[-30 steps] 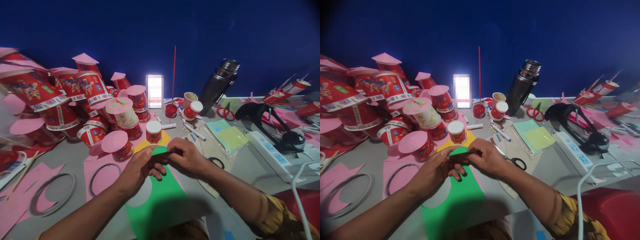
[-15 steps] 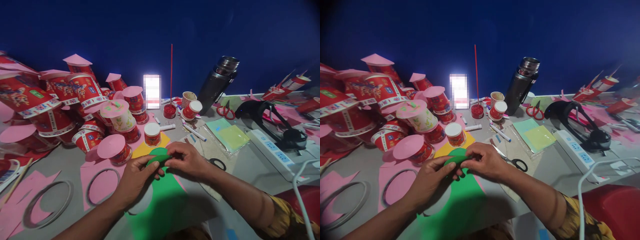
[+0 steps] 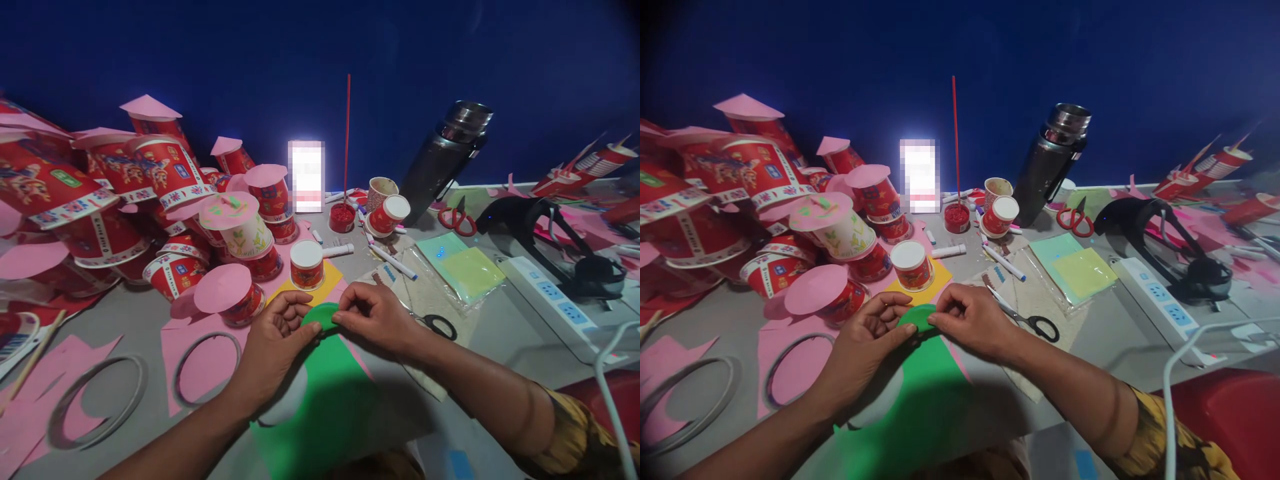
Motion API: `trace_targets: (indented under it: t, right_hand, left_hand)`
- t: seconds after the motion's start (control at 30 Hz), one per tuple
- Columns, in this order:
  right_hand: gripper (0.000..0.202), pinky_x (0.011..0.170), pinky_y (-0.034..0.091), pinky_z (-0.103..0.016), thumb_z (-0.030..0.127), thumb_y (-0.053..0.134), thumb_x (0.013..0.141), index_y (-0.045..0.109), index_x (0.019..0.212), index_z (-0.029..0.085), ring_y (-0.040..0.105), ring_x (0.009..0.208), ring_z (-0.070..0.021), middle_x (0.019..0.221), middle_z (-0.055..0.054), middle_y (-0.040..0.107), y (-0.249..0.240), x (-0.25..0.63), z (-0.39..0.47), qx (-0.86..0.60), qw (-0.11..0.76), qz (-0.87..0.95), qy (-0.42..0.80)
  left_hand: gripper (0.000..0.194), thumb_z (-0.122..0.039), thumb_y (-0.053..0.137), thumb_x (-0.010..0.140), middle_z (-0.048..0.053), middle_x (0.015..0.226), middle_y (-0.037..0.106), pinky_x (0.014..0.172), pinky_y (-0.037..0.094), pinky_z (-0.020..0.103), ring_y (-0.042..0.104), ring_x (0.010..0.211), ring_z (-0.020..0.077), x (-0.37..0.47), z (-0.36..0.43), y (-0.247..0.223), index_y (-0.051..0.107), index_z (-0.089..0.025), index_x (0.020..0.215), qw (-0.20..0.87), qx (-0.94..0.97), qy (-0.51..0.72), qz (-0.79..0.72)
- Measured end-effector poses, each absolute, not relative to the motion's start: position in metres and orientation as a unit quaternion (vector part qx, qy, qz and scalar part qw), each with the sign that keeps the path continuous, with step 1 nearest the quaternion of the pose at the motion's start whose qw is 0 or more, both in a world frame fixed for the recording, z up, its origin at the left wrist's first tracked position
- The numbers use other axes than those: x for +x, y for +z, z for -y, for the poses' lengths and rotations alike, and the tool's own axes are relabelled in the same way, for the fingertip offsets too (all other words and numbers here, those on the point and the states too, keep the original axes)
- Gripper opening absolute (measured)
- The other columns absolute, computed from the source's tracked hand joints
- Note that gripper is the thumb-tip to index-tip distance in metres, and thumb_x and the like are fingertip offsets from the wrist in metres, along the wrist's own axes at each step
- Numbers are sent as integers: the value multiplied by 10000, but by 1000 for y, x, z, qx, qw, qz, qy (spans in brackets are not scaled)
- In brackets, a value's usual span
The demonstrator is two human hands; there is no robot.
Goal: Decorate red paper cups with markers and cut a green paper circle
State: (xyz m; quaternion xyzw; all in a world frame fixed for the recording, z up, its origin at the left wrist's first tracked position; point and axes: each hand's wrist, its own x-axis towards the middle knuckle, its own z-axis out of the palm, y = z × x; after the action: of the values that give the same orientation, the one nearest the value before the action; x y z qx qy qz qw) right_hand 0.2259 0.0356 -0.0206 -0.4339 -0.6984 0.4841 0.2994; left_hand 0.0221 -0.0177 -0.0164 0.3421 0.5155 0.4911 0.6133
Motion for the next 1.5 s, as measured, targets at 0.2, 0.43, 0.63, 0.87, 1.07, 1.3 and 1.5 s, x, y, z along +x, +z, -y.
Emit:
trace_targets:
  t: [0.2, 0.43, 0.63, 0.87, 1.07, 1.3, 1.5]
  right_hand:
    - [186, 593, 451, -226, 263, 782, 801, 686, 953, 215, 567, 648, -119, 742, 39, 669, -22, 224, -35, -431, 327, 673, 504]
    - [204, 625, 462, -235, 245, 791, 804, 695, 982, 220, 589, 680, -126, 758, 40, 669, -21, 225, -34, -436, 318, 683, 492]
    - [210, 595, 428, -223, 277, 802, 818, 695, 987, 215, 572, 654, -118, 733, 49, 651, -21, 225, -34, -435, 312, 683, 497]
    - [242, 589, 398, -227, 298, 809, 811, 684, 1000, 211, 536, 639, -111, 718, 60, 619, -16, 224, -34, -440, 297, 676, 511]
    - [339, 558, 360, -237, 411, 871, 758, 687, 938, 190, 510, 649, -118, 722, 58, 594, -13, 224, -33, -453, 244, 663, 544]
    - [373, 548, 262, -257, 315, 789, 834, 502, 622, 203, 403, 606, -94, 601, 86, 455, -8, 223, -35, -457, 202, 726, 473]
    - [380, 523, 266, -240, 287, 768, 856, 490, 609, 210, 457, 561, -90, 564, 78, 540, -4, 222, -35, -461, 179, 707, 505]
  left_hand:
    - [418, -257, 956, 655, -48, 763, 697, 631, 570, 240, 667, 668, 127, 24, 18, -13, 689, -209, 972, 614, 338, 485, -522]
    - [356, -254, 955, 630, -30, 763, 710, 617, 531, 229, 658, 698, 136, 24, 17, -11, 718, -210, 893, 616, 340, 476, -528]
    - [275, -262, 915, 634, -24, 733, 701, 637, 480, 227, 620, 695, 126, 23, 16, -12, 751, -194, 845, 583, 374, 466, -550]
    - [285, -283, 898, 630, -42, 688, 671, 605, 445, 222, 584, 647, 112, 23, 14, -13, 734, -183, 841, 580, 378, 461, -555]
    - [318, -309, 908, 647, -32, 684, 691, 593, 453, 224, 597, 638, 120, 22, 15, -15, 698, -186, 851, 597, 366, 462, -544]
    - [273, -285, 899, 672, -54, 660, 643, 584, 432, 210, 575, 633, 107, 22, 16, -17, 710, -192, 845, 582, 381, 467, -546]
    - [251, -287, 887, 676, -67, 629, 600, 602, 450, 229, 568, 620, 114, 21, 16, -15, 713, -199, 833, 576, 392, 459, -552]
